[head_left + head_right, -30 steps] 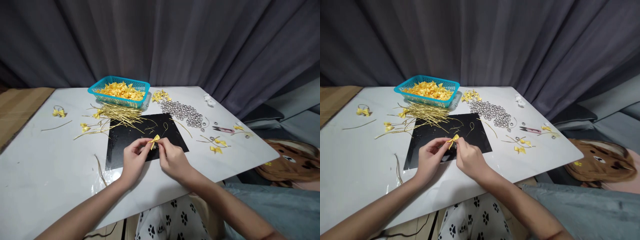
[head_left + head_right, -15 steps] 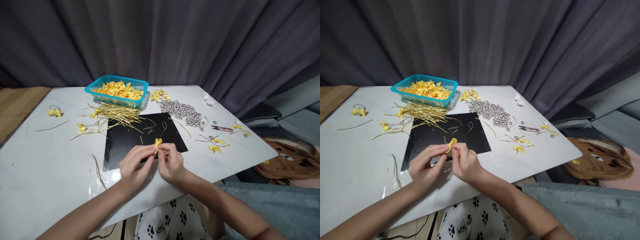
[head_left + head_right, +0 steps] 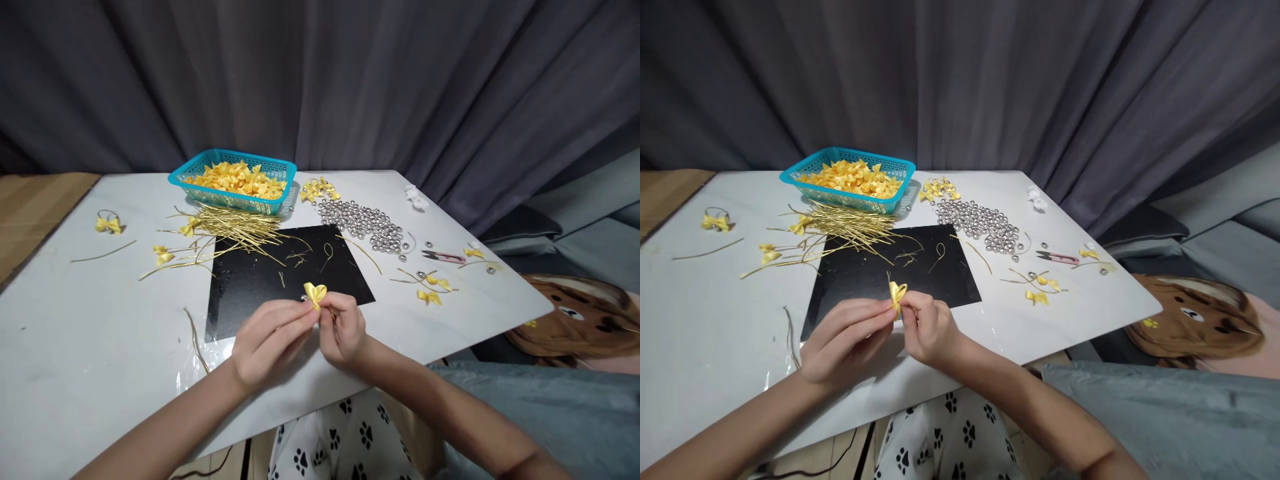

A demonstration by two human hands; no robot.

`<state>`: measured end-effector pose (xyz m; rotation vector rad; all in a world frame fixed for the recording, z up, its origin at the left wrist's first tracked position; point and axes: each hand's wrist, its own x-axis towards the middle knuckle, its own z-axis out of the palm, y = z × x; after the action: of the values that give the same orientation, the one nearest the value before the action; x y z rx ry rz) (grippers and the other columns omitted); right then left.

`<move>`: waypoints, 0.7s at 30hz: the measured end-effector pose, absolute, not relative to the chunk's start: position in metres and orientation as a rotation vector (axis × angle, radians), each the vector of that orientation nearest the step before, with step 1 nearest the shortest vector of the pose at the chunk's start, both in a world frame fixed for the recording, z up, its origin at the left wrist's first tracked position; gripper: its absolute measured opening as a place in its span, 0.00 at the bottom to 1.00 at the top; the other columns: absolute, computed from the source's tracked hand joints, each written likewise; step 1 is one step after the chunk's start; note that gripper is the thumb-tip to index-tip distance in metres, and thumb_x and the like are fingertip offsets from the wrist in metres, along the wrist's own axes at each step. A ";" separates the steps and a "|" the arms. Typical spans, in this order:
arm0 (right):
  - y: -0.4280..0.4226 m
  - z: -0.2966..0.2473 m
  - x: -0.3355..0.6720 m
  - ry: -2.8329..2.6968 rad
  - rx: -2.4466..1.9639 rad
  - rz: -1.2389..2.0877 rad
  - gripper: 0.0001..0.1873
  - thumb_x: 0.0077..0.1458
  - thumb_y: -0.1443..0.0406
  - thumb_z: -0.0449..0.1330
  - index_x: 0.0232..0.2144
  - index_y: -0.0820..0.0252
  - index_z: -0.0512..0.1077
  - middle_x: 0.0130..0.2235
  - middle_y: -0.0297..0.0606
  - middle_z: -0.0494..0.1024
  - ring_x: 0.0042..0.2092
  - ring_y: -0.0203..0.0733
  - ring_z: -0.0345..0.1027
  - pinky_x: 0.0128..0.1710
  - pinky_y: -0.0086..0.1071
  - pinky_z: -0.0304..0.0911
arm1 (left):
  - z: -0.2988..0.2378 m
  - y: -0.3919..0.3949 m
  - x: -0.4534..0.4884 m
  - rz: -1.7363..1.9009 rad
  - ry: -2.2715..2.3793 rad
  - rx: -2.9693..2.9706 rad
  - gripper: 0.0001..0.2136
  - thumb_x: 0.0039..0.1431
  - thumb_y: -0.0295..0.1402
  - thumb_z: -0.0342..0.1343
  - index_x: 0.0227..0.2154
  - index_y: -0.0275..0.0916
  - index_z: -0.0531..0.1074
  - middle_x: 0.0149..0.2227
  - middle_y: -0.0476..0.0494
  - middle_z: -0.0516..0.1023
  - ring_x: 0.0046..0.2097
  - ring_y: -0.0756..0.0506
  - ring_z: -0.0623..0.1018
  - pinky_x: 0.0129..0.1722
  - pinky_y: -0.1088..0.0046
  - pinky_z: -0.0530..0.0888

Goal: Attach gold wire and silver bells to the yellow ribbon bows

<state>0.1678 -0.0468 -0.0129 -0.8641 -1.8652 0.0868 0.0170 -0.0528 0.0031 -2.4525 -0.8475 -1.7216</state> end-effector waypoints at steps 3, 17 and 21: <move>-0.047 -0.014 0.168 -1.878 -0.850 0.093 0.14 0.58 0.73 0.45 0.46 0.55 0.53 0.31 0.36 0.73 0.25 0.34 0.69 0.23 0.27 0.65 | 0.002 -0.056 0.011 -1.622 -0.808 -2.551 0.25 0.55 0.20 0.54 0.56 0.42 0.63 0.40 0.43 0.80 0.41 0.46 0.79 0.39 0.72 0.78; -0.043 -0.008 0.170 -1.928 -0.793 0.123 0.12 0.59 0.73 0.45 0.45 0.57 0.54 0.30 0.35 0.72 0.24 0.33 0.67 0.21 0.24 0.63 | 0.003 -0.057 0.017 -1.726 -0.807 -2.522 0.19 0.55 0.21 0.54 0.49 0.42 0.69 0.36 0.45 0.79 0.39 0.48 0.78 0.37 0.74 0.77; -0.040 0.006 0.172 -1.984 -0.865 0.042 0.10 0.58 0.73 0.50 0.42 0.58 0.59 0.32 0.35 0.75 0.27 0.32 0.70 0.24 0.24 0.65 | 0.003 -0.050 0.029 -2.012 -1.264 -2.319 0.10 0.50 0.20 0.58 0.34 0.39 0.73 0.31 0.47 0.77 0.34 0.50 0.77 0.34 0.76 0.75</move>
<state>0.1721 -0.0399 0.0061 -0.8645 -1.9837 0.0418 0.0293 -0.0499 0.0028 -2.3190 -1.2637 -2.0119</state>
